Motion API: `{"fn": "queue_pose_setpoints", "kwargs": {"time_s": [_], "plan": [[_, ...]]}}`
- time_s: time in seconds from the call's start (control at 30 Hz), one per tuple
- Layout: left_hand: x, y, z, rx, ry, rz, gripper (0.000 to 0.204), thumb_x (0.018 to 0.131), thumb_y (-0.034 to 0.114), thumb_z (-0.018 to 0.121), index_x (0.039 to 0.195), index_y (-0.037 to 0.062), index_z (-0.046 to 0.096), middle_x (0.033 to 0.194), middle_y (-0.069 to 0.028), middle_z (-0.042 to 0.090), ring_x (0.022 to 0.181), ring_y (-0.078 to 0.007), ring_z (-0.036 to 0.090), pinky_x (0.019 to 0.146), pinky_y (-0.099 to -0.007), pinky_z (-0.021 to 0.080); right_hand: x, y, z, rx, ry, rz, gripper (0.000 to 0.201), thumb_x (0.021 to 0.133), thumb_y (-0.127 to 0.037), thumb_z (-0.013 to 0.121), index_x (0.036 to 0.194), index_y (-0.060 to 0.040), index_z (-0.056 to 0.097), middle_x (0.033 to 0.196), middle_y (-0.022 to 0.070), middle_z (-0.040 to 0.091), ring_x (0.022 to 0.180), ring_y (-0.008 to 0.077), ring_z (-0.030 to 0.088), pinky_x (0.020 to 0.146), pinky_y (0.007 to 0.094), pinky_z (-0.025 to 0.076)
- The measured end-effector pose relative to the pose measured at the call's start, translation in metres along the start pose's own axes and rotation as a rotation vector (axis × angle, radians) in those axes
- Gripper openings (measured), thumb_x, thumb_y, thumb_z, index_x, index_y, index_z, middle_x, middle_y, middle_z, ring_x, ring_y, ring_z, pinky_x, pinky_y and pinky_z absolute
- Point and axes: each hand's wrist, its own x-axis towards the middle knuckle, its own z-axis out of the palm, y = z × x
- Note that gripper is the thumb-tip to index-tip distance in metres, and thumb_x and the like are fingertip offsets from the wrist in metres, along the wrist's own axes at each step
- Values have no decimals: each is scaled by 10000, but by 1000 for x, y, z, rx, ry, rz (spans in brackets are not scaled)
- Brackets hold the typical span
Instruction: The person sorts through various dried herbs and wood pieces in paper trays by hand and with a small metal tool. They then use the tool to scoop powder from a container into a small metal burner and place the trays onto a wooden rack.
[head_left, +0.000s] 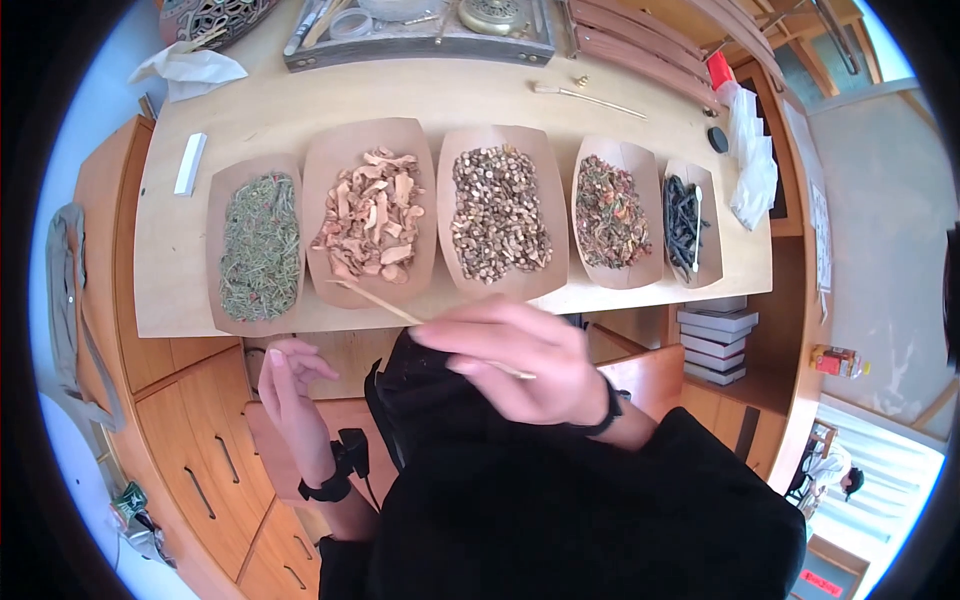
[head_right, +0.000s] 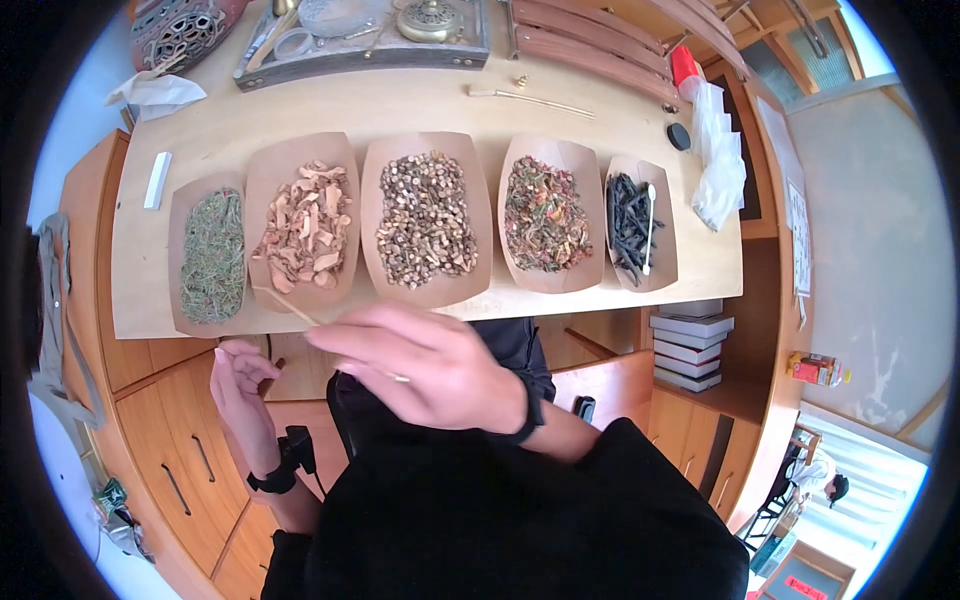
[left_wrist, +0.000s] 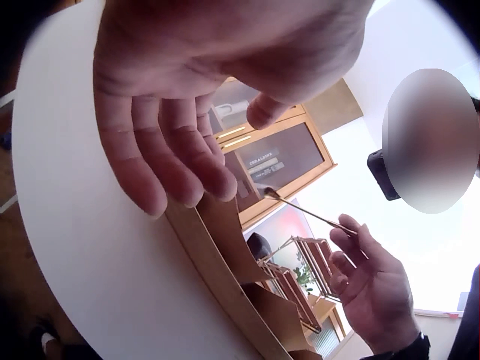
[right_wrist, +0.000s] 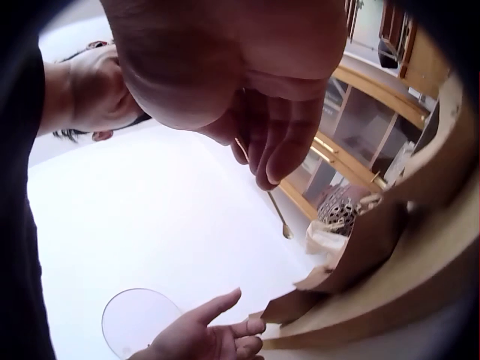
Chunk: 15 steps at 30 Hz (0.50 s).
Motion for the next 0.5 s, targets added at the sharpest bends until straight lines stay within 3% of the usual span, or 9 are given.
{"fn": "queue_pose_setpoints", "kwargs": {"time_s": [0.07,0.13,0.17,0.23,0.27,0.3,0.33,0.47,0.5], "plan": [[-10,-1,12,11,12,29,358,1095,258,432,921,-13,589,761,-68,613,643,-157,608,626,-284,492,-16,-7,-34,-97,74,30,233,864,-17,724,1096,9,725,1043,141,723,851,255,707,743,333,569],[-21,-2,32,162,-41,163,218,1047,163,514,918,5,591,764,-42,598,661,-134,591,644,-260,472,-37,-7,-64,-197,175,131,191,868,16,697,1056,17,732,1027,151,735,822,241,706,734,326,560],[-30,6,47,233,-46,169,82,955,74,612,901,14,602,766,-36,603,668,-120,575,647,-263,457,-46,-6,-78,-255,251,171,177,878,21,682,1048,20,729,1004,151,731,806,235,699,725,329,556],[-31,9,78,466,-213,516,140,771,42,762,833,28,638,702,-56,585,613,-197,556,591,-305,432,-65,2,-103,-324,394,239,142,911,18,653,1037,28,720,965,144,717,776,203,680,693,313,542],[-32,16,96,530,-323,627,174,739,70,807,834,51,662,688,-53,583,610,-234,560,572,-314,429,-72,7,-112,-333,465,266,125,935,11,638,1033,33,713,949,136,705,762,178,669,671,294,532],[-28,21,113,565,-451,774,178,723,70,809,833,47,670,723,-79,602,621,-252,553,604,-320,438,-76,7,-117,-273,542,335,128,972,8,605,1052,47,698,952,112,671,762,137,652,639,254,509],[-31,20,131,595,-468,855,216,689,97,864,815,81,690,758,-54,621,661,-246,563,601,-336,450,-83,13,-124,-274,579,341,134,990,9,589,1066,53,690,991,106,655,772,118,646,629,222,492],[-40,13,193,794,-399,1061,267,680,132,897,890,130,731,911,-20,642,819,-252,590,689,-350,495,-98,19,-138,-248,667,439,139,992,1,594,1081,40,693,986,101,655,787,135,654,650,233,502],[-39,12,206,830,-401,1089,250,712,110,866,929,133,742,1015,-35,652,917,-270,590,781,-353,503,-101,20,-140,-256,649,458,142,993,-3,594,1086,35,695,980,98,656,793,139,657,659,237,505]]}}
